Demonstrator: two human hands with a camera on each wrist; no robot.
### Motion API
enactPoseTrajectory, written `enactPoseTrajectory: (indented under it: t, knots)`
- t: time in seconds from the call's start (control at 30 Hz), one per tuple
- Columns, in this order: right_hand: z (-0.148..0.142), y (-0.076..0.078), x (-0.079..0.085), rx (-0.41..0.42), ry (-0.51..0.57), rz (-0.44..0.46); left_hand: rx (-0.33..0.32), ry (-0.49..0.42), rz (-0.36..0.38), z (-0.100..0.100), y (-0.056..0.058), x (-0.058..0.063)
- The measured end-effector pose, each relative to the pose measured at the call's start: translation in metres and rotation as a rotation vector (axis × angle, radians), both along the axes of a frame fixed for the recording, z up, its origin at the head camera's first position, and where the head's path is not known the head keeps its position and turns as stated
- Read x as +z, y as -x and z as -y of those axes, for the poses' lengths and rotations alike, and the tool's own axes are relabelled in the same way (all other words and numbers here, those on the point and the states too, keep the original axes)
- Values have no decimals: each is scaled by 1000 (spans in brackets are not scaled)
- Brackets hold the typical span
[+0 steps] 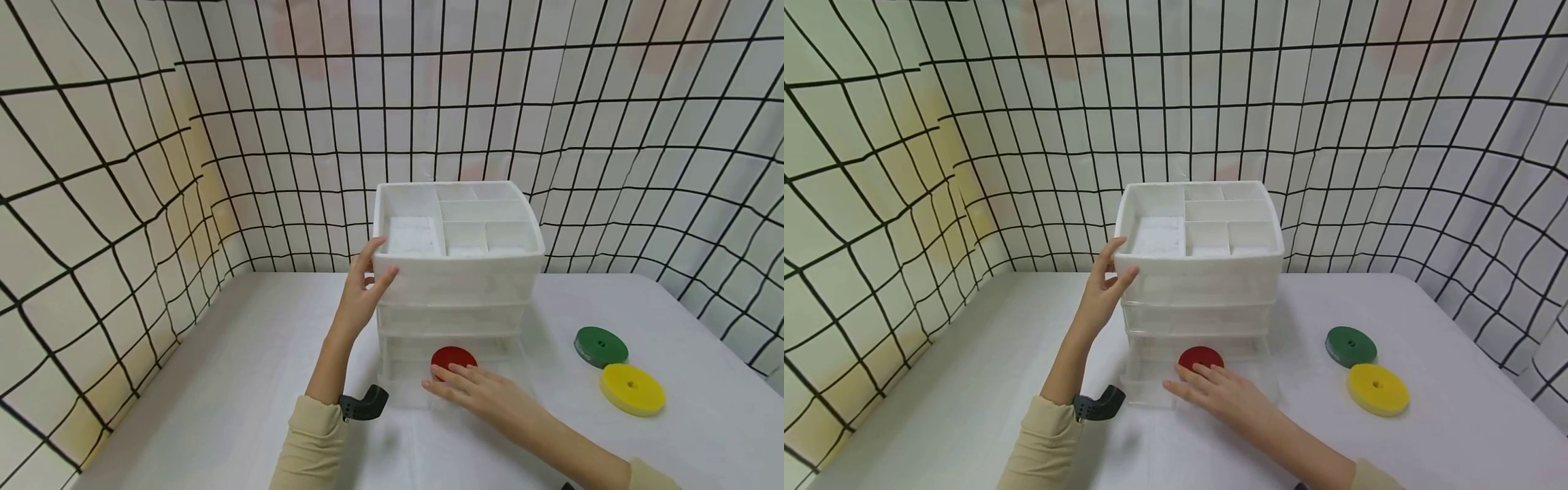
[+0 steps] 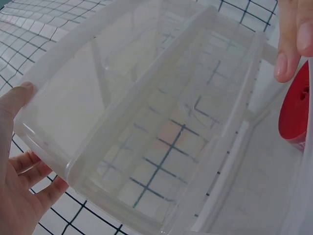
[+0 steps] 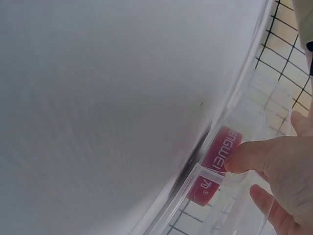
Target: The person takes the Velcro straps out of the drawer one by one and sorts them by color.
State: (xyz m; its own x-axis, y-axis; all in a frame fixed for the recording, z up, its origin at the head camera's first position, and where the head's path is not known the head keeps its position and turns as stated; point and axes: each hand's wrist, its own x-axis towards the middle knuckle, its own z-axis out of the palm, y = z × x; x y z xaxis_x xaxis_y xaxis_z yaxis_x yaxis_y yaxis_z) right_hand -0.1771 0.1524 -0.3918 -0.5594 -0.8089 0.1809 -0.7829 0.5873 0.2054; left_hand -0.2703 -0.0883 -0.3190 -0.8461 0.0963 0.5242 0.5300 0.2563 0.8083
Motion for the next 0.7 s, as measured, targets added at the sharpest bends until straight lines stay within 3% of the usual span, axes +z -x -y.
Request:
enactPoseTrajectory:
  t: [0.6, 0.7]
  knots:
    - [-1, -14, -1, 45, 21, -24, 3, 2, 10, 0, -1, 1]
    - [-1, -16, 0, 43, 25, 9, 0, -5, 17, 0, -1, 1]
